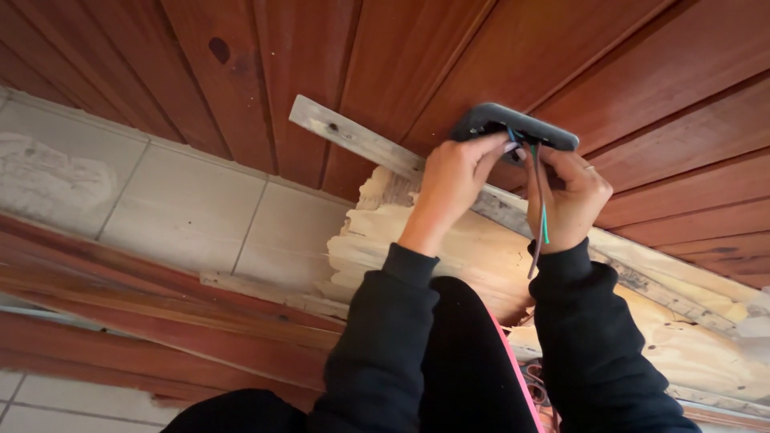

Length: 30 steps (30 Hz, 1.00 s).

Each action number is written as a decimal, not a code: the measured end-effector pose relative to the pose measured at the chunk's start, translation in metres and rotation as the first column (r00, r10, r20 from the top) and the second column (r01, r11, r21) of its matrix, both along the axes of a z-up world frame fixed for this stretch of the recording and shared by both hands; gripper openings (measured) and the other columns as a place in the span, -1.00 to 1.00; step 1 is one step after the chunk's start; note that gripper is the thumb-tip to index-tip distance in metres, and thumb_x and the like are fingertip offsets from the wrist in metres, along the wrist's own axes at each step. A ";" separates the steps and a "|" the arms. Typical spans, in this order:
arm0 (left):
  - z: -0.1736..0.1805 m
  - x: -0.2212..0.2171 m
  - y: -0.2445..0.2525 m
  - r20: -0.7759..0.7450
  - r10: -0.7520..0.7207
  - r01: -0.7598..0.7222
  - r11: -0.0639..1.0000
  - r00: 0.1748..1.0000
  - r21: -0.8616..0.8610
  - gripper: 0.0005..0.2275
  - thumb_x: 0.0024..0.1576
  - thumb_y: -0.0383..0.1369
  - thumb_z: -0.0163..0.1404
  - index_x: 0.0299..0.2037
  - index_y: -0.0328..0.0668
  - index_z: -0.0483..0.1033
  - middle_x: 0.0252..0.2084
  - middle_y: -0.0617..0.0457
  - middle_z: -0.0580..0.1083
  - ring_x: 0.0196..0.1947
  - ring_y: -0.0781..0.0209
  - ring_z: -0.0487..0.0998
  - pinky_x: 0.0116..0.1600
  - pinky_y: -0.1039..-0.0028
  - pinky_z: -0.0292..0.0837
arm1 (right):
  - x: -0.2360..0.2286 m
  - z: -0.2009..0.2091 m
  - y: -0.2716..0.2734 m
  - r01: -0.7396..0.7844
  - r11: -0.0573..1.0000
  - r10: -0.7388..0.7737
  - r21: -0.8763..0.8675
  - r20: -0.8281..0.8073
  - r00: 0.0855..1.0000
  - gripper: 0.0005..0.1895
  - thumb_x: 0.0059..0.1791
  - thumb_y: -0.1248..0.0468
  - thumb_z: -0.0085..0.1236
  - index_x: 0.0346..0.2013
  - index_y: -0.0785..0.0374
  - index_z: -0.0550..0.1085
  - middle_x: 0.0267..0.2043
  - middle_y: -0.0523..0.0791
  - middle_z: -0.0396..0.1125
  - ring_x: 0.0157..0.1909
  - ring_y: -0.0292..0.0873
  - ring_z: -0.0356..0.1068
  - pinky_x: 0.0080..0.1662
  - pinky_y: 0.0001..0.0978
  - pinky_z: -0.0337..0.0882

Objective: Insulating and organizing electrical wires inside a junction box

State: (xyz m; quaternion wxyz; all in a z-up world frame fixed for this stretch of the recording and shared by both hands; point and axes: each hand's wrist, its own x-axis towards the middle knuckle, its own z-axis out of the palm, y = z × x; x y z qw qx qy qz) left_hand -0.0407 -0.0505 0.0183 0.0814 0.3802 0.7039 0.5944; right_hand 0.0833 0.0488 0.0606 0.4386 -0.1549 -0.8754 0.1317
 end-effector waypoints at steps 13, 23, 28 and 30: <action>0.002 -0.008 0.003 -0.069 0.025 -0.030 0.997 0.997 -0.076 -0.84 0.18 -0.10 0.05 -0.10 0.42 0.65 -0.42 -0.13 0.62 -0.29 -0.30 0.66 -0.08 -0.03 0.60 | 0.001 0.002 0.003 -0.002 0.992 0.005 -0.127 0.027 1.000 -0.90 0.01 0.45 0.50 -0.25 0.32 0.67 -0.46 0.03 0.43 -0.35 -0.08 0.48 -0.30 -0.26 0.42; -0.017 -0.005 0.017 -0.569 0.218 -0.233 0.971 0.793 0.047 -0.88 0.21 -0.25 -0.12 -0.20 0.30 0.50 -0.62 0.27 0.47 -0.53 0.16 0.62 -0.40 0.25 0.56 | 0.002 0.010 -0.001 0.013 0.988 -0.004 -0.154 0.059 0.998 -0.92 0.04 0.48 0.45 -0.24 0.32 0.66 -0.49 0.00 0.42 -0.41 -0.15 0.45 -0.31 -0.31 0.42; -0.006 -0.006 0.019 -0.716 0.172 -0.222 0.975 0.677 0.025 -0.93 0.11 -0.35 -0.08 -0.29 0.11 0.47 -0.66 0.26 0.45 -0.56 0.17 0.58 -0.49 0.27 0.49 | 0.007 0.012 -0.001 0.007 0.991 -0.030 0.131 0.169 0.985 -0.89 0.01 0.40 0.43 -0.19 0.21 0.67 -0.38 -0.05 0.46 -0.32 0.09 0.51 -0.25 -0.19 0.48; -0.003 -0.007 0.021 -0.752 0.162 -0.223 0.975 0.639 0.021 -0.94 0.08 -0.38 -0.05 -0.31 0.06 0.48 -0.66 0.24 0.45 -0.58 0.16 0.56 -0.53 0.26 0.47 | 0.010 0.010 0.000 0.030 0.974 -0.075 0.224 0.192 0.979 -0.90 0.03 0.38 0.40 -0.17 0.17 0.67 -0.34 -0.09 0.48 -0.30 0.06 0.52 -0.23 -0.21 0.50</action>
